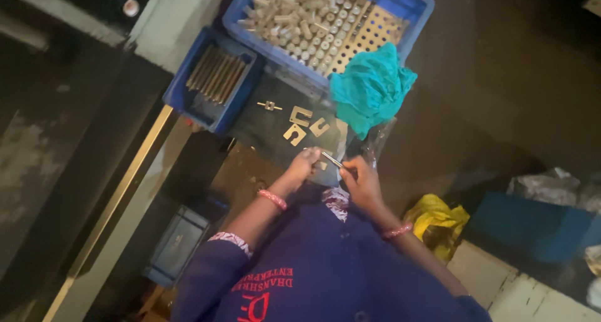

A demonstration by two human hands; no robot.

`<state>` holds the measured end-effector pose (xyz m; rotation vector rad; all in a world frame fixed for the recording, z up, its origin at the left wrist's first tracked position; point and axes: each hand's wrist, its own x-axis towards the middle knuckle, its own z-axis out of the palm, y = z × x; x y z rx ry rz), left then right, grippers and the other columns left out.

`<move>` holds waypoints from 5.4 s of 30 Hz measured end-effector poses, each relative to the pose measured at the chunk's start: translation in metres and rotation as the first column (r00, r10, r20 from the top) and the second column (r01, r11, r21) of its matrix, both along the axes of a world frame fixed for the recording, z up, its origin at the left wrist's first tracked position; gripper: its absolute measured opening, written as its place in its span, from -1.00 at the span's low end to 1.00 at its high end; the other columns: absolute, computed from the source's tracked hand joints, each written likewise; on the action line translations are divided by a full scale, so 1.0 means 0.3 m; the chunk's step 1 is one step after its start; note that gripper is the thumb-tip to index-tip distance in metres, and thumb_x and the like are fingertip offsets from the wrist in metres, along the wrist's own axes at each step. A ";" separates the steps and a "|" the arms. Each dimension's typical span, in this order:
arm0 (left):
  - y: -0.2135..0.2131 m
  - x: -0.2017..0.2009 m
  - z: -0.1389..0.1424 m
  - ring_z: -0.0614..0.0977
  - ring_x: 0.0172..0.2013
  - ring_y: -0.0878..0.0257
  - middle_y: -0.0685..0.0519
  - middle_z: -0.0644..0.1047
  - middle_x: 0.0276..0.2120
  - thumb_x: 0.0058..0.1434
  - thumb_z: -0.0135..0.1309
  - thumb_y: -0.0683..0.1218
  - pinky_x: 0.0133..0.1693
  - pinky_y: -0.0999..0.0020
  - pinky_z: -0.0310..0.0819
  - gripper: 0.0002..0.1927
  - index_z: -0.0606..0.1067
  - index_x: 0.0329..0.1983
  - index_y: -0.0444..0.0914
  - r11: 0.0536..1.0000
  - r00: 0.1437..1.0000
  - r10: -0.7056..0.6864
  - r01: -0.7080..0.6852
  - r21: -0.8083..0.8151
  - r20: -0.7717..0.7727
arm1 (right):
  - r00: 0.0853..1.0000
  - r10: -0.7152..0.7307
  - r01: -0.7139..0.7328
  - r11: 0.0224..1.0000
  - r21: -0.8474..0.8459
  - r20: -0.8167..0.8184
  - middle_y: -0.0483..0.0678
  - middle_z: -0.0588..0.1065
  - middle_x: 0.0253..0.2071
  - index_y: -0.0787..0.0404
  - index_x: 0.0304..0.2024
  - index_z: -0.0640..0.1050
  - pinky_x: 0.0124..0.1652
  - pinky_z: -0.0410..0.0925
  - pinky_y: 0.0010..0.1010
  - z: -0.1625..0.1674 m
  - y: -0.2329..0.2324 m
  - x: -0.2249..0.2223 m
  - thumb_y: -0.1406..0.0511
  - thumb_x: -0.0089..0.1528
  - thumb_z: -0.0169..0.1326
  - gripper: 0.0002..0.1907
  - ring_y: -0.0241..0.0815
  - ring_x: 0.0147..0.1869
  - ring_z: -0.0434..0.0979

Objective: The person opens a CNC machine door, retrieves small cylindrical parts from a blue crate, and places them into the machine's chuck. They close the door, press a button on the control panel, and repeat the loading process for additional parts.

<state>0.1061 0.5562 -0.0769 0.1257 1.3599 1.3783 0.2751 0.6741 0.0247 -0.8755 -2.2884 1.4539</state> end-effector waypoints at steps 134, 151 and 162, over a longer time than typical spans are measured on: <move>-0.160 -0.425 0.828 0.45 -0.38 0.45 0.17 0.43 -0.37 0.54 -0.15 0.02 -0.35 0.53 0.40 -0.76 0.42 -0.17 -0.19 0.797 0.946 0.324 -0.277 0.536 0.008 | 0.911 0.068 -0.072 0.997 0.007 -0.407 -0.06 0.56 -0.11 0.35 0.01 0.48 0.03 0.45 -0.52 0.662 -0.271 -0.531 0.49 0.30 0.15 -0.77 -0.36 0.00 0.58; -0.180 -0.417 0.843 0.44 -0.39 0.44 0.18 0.42 -0.39 0.49 -0.14 0.05 -0.37 0.53 0.34 -0.75 0.40 -0.23 -0.17 0.809 0.965 0.261 -0.230 0.541 0.019 | 0.936 0.096 -0.038 0.984 0.172 -0.340 0.00 0.57 -0.15 0.34 -0.14 0.52 -0.15 0.45 -0.48 0.659 -0.277 -0.524 0.48 0.25 0.20 -0.85 -0.28 -0.14 0.61; -0.165 -0.375 0.880 0.39 -0.31 0.46 0.19 0.39 -0.35 0.53 -0.10 0.11 -0.23 0.54 0.26 -0.68 0.39 -0.21 -0.21 0.720 0.986 0.106 0.012 0.694 -0.127 | 0.900 0.094 0.138 0.864 0.484 -0.425 0.16 0.56 -0.16 0.31 -0.21 0.50 -0.08 0.46 -0.28 0.636 -0.323 -0.442 0.44 0.19 0.28 -0.80 0.08 -0.10 0.64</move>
